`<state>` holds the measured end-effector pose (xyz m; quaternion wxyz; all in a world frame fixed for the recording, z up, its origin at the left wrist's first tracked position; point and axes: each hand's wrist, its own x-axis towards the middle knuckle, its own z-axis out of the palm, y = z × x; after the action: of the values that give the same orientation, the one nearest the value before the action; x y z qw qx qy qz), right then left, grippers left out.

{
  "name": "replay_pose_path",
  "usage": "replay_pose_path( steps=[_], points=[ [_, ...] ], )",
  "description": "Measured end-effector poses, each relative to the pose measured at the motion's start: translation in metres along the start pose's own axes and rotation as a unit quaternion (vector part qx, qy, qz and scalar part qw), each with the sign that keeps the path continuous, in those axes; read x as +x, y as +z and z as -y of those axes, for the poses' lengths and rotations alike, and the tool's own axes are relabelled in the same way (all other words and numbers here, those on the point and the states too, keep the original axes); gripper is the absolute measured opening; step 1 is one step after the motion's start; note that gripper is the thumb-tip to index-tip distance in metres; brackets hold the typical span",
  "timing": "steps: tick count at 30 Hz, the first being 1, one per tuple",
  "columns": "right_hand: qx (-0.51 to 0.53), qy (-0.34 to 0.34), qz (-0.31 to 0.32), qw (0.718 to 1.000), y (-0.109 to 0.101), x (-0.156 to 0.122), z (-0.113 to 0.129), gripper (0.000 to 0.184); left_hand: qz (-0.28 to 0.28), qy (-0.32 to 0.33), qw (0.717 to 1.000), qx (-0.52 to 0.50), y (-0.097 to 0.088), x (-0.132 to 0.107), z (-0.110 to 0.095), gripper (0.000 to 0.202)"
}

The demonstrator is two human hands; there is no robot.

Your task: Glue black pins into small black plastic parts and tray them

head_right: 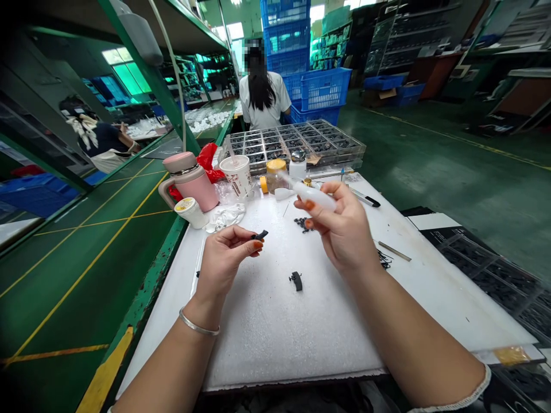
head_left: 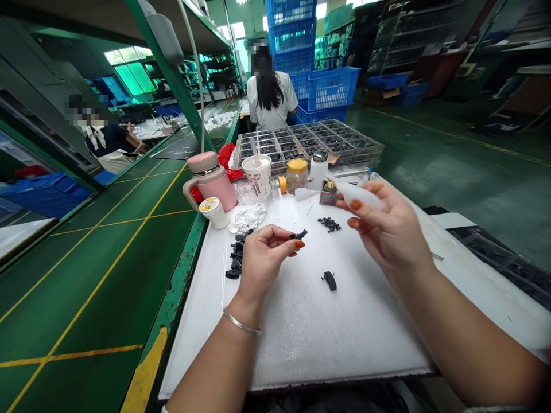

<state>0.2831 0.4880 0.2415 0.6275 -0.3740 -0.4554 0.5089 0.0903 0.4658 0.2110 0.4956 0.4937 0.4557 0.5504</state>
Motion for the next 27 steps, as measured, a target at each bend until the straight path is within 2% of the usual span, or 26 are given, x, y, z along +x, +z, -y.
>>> replay_pose_path(
  steps=[3,6,8,13,16,22,27],
  points=[
    [0.067,0.144,0.071,0.985,0.007,-0.001,-0.01,0.041,0.017,-0.011,0.999,-0.034,-0.002,0.002,0.002,0.021],
    [0.089,0.265,0.159,0.947,0.015,-0.007,-0.022,0.028,0.042,0.035,0.998,-0.042,-0.004,0.003,0.003,0.016],
    [0.093,0.303,0.193,0.929,0.019,-0.012,-0.029,0.022,0.065,0.069,0.995,-0.038,-0.005,0.003,0.002,0.013],
    [0.106,0.325,0.259,0.903,0.019,-0.014,-0.035,0.022,0.1,0.065,0.992,-0.029,-0.007,0.004,0.0,0.009],
    [0.132,0.325,0.266,0.898,0.017,-0.012,-0.034,0.019,0.115,0.059,0.991,-0.026,-0.007,0.004,0.001,0.012],
    [0.118,0.267,0.217,0.931,0.016,-0.01,-0.032,0.024,0.102,0.027,0.994,-0.024,-0.008,0.007,0.005,0.039],
    [0.069,0.203,0.176,0.961,0.019,-0.011,-0.031,0.03,0.107,-0.002,0.993,-0.052,-0.009,0.007,0.01,0.033]
  ],
)
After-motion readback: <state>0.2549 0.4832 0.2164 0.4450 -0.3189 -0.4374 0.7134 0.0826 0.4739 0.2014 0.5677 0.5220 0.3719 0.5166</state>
